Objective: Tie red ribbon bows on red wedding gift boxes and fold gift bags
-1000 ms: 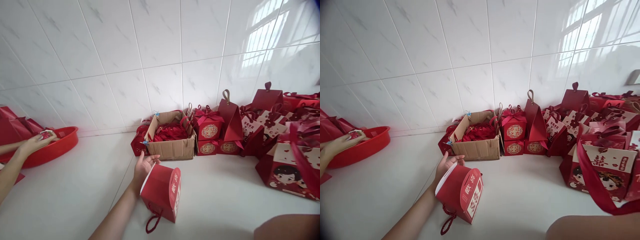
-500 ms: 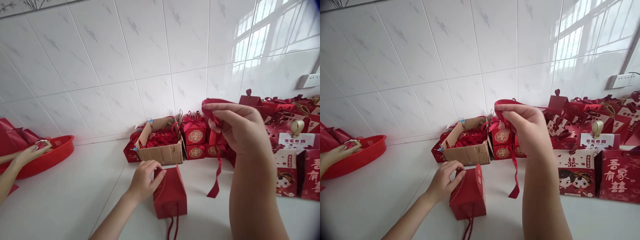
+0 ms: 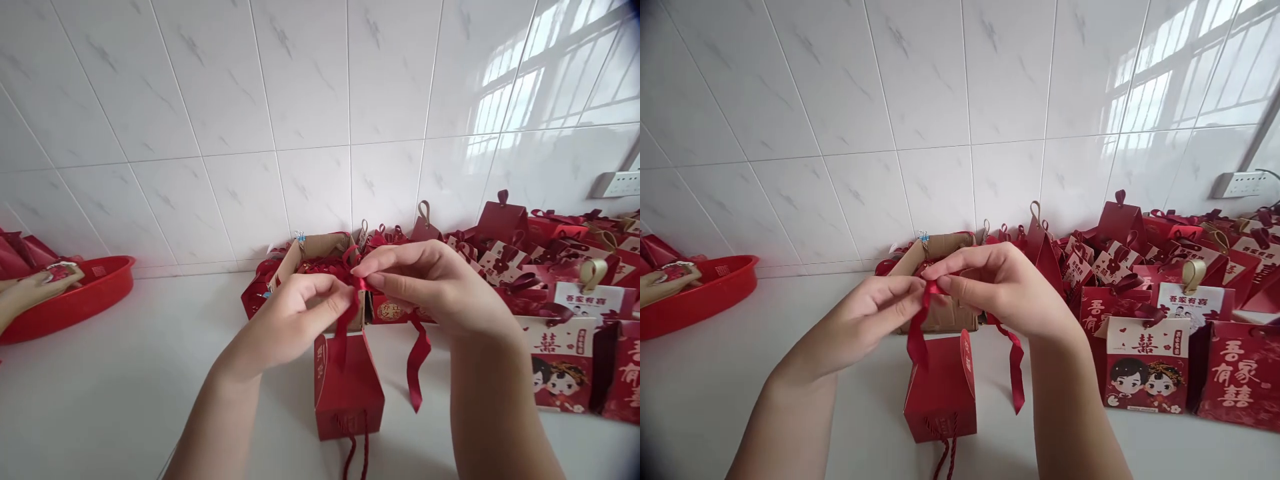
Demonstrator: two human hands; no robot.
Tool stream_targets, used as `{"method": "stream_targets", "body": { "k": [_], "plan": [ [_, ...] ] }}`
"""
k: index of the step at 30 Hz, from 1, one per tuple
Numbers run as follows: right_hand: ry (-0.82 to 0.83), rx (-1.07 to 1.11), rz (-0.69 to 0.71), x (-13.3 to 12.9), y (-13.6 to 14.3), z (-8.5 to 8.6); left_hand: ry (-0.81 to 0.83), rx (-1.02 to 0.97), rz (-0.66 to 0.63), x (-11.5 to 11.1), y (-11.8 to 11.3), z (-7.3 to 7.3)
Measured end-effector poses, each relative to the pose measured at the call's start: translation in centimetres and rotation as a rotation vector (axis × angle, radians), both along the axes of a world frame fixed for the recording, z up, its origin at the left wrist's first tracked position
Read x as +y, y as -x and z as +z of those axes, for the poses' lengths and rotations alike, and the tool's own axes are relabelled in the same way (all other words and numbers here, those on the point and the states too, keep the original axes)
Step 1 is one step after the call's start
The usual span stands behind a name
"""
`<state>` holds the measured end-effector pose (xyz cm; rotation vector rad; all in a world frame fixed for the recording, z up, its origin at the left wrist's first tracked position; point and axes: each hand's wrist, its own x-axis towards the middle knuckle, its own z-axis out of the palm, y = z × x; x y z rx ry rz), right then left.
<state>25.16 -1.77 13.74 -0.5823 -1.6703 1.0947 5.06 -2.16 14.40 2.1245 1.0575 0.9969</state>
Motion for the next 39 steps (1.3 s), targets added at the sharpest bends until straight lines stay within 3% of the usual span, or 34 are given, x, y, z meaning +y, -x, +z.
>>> {"method": "stream_targets", "body": {
  "k": [3, 7, 12, 17, 25, 30, 34, 37, 39],
  "plan": [
    [0.022, -0.02, -0.027, -0.2, 0.0, 0.1, 0.222, 0.012, -0.136, -0.1, 0.7, 0.4],
    [0.012, -0.097, -0.081, -0.3, -0.5, 0.1, 0.262, 0.011, -0.117, -0.3, 1.0, 0.6],
    [-0.012, -0.153, -0.181, -0.4, -0.9, 0.2, 0.265, 0.075, -0.241, 0.1, 0.1, -0.1],
    [-0.052, -0.137, -0.198, -0.6, -0.2, 0.2, 0.193, -0.117, -0.141, 0.4, -1.3, -1.0],
    [-0.106, -0.116, -0.43, -0.9, -1.0, 0.3, 0.366, -0.321, -0.21, 0.1, -1.1, -0.7],
    [-0.124, -0.128, -0.489, -1.6, -1.3, 0.4, 0.415, -0.123, -0.24, -0.4, -0.5, -0.1],
    [-0.204, -0.179, -0.611, -1.4, -2.5, 0.2, 0.29, -0.007, -0.133, -0.5, 0.3, 0.4],
    [-0.19, -0.424, -0.728, -1.3, -4.2, -0.2, 0.201, 0.004, -0.044, -0.5, 0.8, 0.7],
    [-0.146, -0.635, -0.696, -1.2, -5.0, -0.5, 0.185, 0.025, -0.03, -0.5, 0.7, 0.6]
  ]
}}
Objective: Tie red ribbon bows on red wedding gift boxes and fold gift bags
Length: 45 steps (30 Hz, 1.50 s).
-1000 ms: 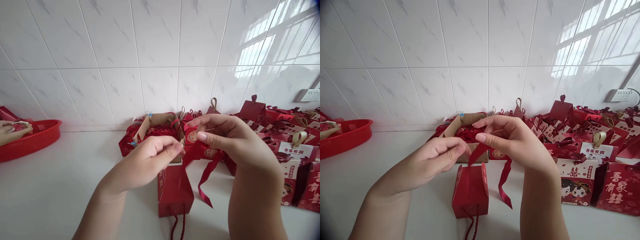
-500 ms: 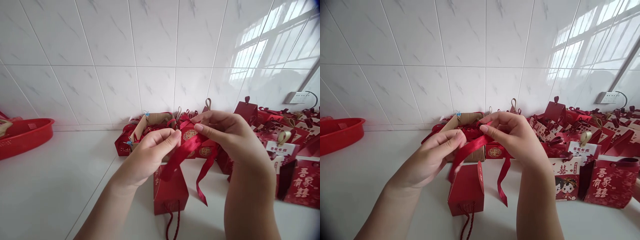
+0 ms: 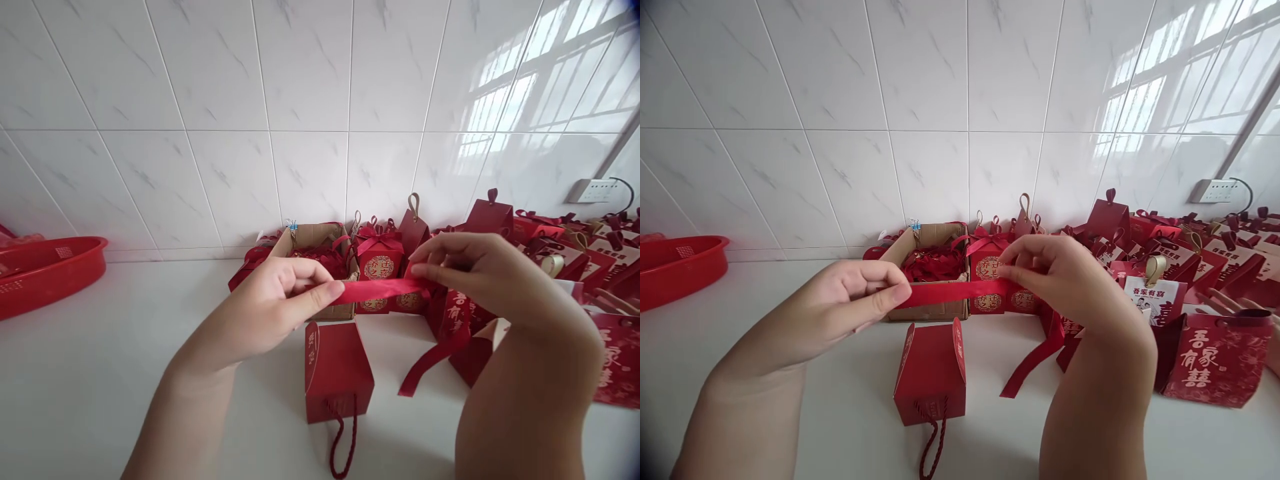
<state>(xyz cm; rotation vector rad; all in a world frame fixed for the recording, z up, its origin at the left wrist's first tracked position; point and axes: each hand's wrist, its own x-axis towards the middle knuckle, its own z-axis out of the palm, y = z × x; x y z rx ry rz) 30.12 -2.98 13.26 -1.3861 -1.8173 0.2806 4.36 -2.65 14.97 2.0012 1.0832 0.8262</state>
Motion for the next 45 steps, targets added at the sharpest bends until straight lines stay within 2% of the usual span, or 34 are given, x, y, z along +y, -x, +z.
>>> {"method": "stream_targets", "body": {
  "k": [2, 3, 5, 7, 9, 10, 12, 16, 21, 25, 27, 30, 34, 37, 41, 45],
  "plan": [
    [0.08, -0.091, 0.08, 0.3, 0.1, -0.2, 0.01, 0.033, -0.016, 0.0, -0.5, -0.4],
    [0.105, -0.097, 0.164, 0.6, 0.5, -0.3, 0.016, 0.051, -0.031, 0.0, -0.9, -0.7],
    [0.166, -0.06, 0.43, 1.6, 1.6, -0.5, 0.027, 0.083, -0.058, 0.1, -1.5, -1.3],
    [0.264, -0.015, 0.789, 2.9, 2.6, -0.7, 0.028, 0.11, -0.064, 0.2, -1.8, -1.8],
    [0.355, 0.038, 1.035, 4.3, 3.1, -1.1, 0.024, 0.142, -0.05, 0.1, -1.7, -2.0],
    [0.397, 0.06, 1.109, 4.8, 3.1, -1.3, 0.019, 0.16, -0.037, 0.0, -1.6, -2.0],
    [0.438, 0.087, 1.17, 5.4, 2.7, -1.5, 0.016, 0.198, -0.017, -0.2, -1.5, -2.0],
    [0.374, 0.089, 1.081, 4.8, 1.9, -1.2, 0.047, 0.237, -0.023, -0.4, -1.9, -2.1],
    [0.403, 0.009, 1.005, 3.8, 1.9, -0.6, 0.077, 0.224, -0.064, -0.2, -2.9, -2.4],
    [0.398, -0.006, 1.004, 4.0, 1.7, -0.6, 0.06, 0.214, -0.068, 0.0, -3.1, -2.5],
    [0.436, -0.04, 0.99, 4.2, 1.5, -0.7, 0.041, 0.234, -0.069, 0.3, -2.9, -2.5],
    [0.539, -0.157, 0.898, 4.8, 1.1, -1.1, -0.024, 0.292, -0.071, 1.0, -2.3, -2.9],
    [0.663, -0.271, 0.758, 6.0, 1.0, -2.0, -0.179, 0.408, -0.02, 2.3, -1.7, -3.8],
    [0.707, -0.305, 0.706, 6.8, 1.1, -2.5, -0.244, 0.492, -0.003, 3.2, -1.6, -4.5],
    [0.75, -0.328, 0.704, 7.3, 1.3, -2.8, -0.221, 0.531, -0.037, 3.9, -1.8, -5.4],
    [0.78, -0.335, 0.706, 7.5, 1.5, -2.9, -0.171, 0.504, -0.051, 4.1, -2.0, -5.6]
  ]
}}
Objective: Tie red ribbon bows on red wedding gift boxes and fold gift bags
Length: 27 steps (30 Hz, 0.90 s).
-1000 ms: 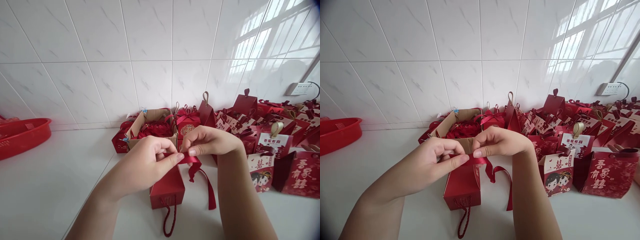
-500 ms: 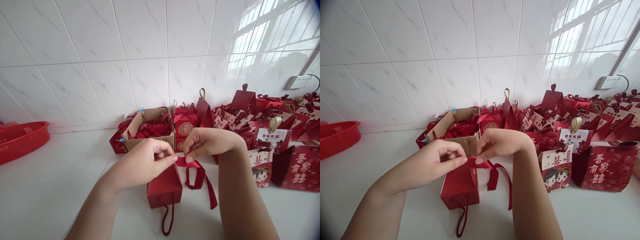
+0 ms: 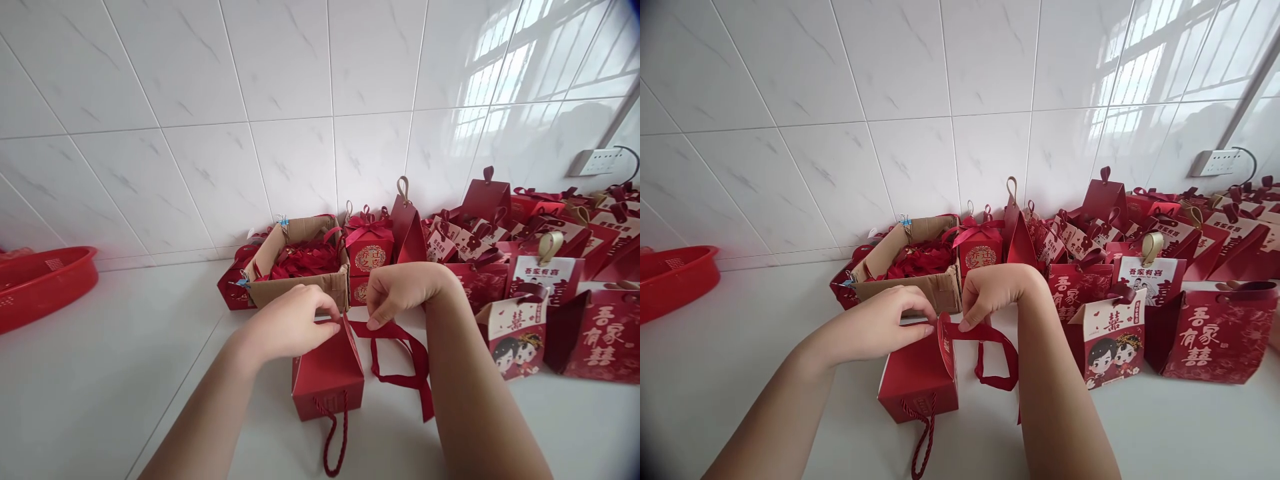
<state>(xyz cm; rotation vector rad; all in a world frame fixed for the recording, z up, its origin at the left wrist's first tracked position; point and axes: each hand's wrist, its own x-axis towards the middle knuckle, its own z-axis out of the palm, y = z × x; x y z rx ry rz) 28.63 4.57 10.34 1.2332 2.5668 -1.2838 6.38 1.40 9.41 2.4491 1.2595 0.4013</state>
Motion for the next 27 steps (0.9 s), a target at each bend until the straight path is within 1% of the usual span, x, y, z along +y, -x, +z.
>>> {"method": "stream_targets", "body": {
  "k": [3, 6, 10, 14, 24, 27],
  "plan": [
    [0.027, 0.01, 0.02, 0.2, 0.2, -0.1, 0.059, 0.031, 0.012, 0.0, -0.1, 0.3],
    [0.05, 0.002, 0.019, 0.3, 0.4, -0.3, 0.134, 0.095, 0.05, 0.0, -0.2, 0.6],
    [0.042, 0.001, 0.014, 0.4, 0.8, -0.2, 0.186, 0.136, 0.067, -0.2, -0.4, 0.9],
    [-0.008, 0.001, 0.015, 0.6, 0.9, -0.3, 0.204, 0.128, 0.054, -0.3, -0.7, 0.9],
    [-0.055, -0.008, 0.016, 0.5, 1.2, -0.4, 0.223, 0.094, 0.068, -0.1, -0.7, 0.9],
    [-0.067, -0.016, -0.002, 0.6, 1.1, -0.5, 0.231, 0.078, 0.089, -0.1, -0.5, 0.8]
  ]
}}
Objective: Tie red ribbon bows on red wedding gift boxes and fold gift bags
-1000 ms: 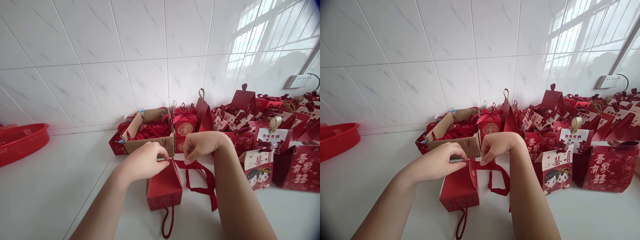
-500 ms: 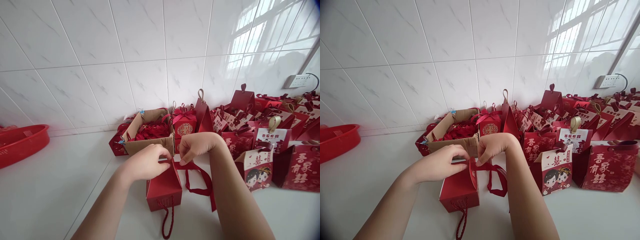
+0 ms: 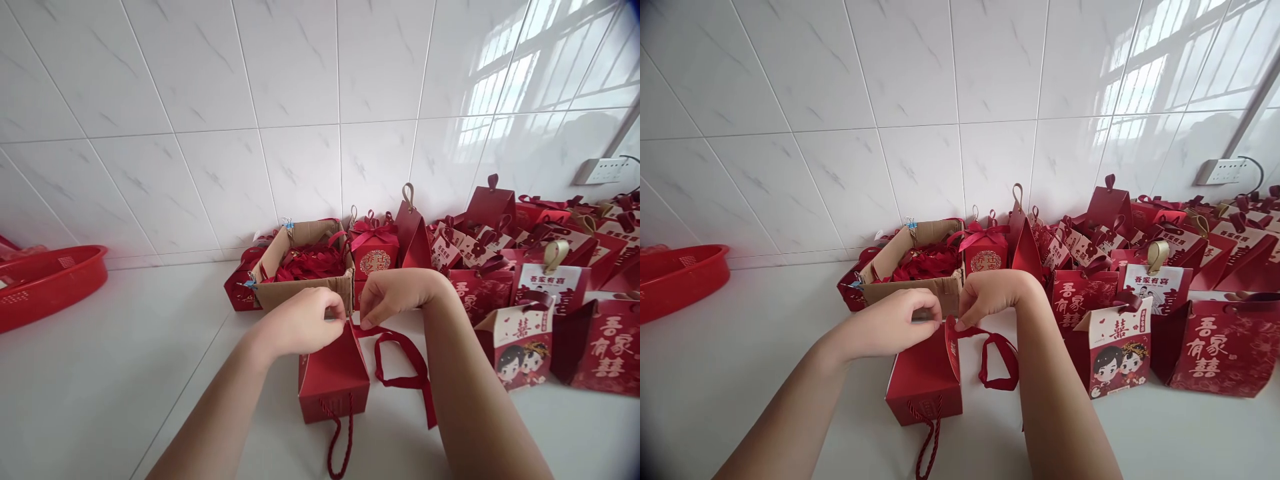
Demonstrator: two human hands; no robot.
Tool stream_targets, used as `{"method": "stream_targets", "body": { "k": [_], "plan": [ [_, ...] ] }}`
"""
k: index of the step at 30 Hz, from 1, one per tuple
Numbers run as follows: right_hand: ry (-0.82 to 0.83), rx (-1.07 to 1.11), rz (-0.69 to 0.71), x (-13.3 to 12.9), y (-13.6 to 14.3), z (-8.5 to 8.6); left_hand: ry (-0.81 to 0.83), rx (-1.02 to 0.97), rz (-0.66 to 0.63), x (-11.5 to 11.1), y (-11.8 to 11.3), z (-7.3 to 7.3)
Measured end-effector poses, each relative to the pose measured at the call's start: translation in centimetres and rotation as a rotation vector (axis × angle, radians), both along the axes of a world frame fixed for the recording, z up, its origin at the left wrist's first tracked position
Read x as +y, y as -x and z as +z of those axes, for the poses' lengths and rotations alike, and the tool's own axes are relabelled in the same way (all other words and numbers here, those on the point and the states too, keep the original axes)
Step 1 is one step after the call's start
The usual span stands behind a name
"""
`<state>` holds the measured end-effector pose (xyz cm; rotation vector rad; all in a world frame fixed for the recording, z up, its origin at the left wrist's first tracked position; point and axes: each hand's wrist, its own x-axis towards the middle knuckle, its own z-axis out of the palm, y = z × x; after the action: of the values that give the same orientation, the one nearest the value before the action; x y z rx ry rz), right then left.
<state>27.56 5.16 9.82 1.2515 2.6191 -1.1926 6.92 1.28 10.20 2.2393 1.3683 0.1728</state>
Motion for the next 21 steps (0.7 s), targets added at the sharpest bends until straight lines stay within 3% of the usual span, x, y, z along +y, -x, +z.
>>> {"method": "stream_targets", "body": {
  "k": [8, 15, 21],
  "plan": [
    [-0.195, 0.2, -0.077, -1.1, 0.4, 0.9, -0.073, -0.015, 0.082, -1.0, 1.1, 1.5],
    [-0.106, 0.459, 0.137, -1.5, 2.8, 1.0, -0.193, -0.014, 0.136, -2.4, 2.9, 2.6],
    [-0.066, 0.559, 0.072, -2.0, 3.5, 1.1, -0.197, -0.023, 0.123, -2.8, 3.6, 2.7]
  ]
}}
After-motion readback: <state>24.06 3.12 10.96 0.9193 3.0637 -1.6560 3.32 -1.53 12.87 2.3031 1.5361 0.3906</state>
